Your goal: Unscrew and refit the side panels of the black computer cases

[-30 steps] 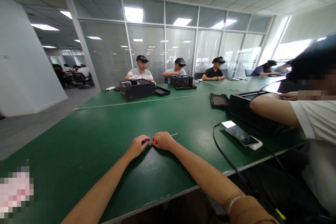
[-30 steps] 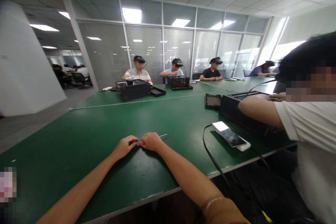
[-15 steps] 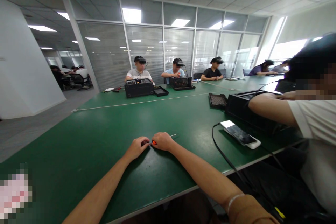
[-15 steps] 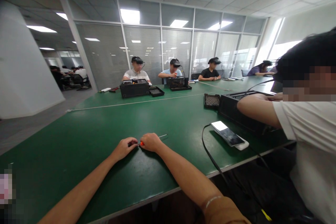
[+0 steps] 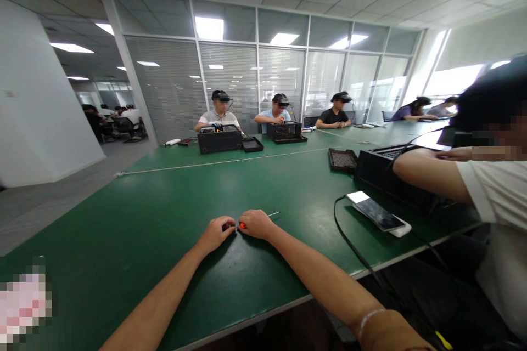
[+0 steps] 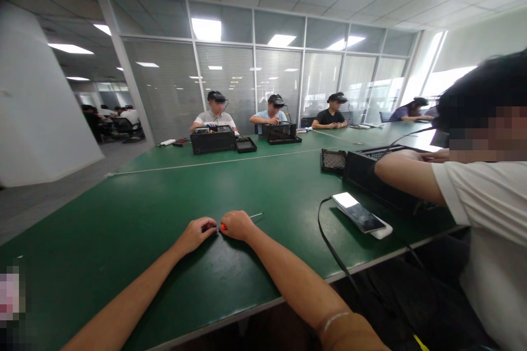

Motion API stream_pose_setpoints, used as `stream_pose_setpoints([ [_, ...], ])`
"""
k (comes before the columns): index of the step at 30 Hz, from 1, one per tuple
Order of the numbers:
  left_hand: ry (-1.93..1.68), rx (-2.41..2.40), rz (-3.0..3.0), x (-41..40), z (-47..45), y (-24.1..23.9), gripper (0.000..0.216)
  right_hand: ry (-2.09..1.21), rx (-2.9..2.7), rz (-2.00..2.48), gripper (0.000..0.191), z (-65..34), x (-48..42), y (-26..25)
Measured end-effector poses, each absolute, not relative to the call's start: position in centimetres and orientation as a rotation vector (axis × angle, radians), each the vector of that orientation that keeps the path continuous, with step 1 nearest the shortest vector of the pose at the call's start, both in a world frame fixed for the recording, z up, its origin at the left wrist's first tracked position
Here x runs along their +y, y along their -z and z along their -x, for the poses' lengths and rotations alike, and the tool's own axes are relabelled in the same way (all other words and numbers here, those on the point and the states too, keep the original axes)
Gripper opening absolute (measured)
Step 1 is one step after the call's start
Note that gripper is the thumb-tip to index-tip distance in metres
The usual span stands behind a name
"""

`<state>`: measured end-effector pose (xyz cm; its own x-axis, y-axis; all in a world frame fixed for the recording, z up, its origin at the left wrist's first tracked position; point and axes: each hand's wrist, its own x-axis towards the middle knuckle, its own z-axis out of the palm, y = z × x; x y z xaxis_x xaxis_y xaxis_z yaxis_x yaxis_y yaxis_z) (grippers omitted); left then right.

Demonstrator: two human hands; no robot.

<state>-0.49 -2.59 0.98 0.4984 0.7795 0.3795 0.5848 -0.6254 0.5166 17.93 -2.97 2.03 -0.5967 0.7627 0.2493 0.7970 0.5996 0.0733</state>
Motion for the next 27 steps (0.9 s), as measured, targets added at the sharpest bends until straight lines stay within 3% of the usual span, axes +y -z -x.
stream_pose_setpoints([
  [27, -0.807, 1.157, -2.436, -2.77, 0.47, -1.09, 0.019, 0.299, -2.627, 1.264, 0.033, -18.03, -2.84, -1.73],
])
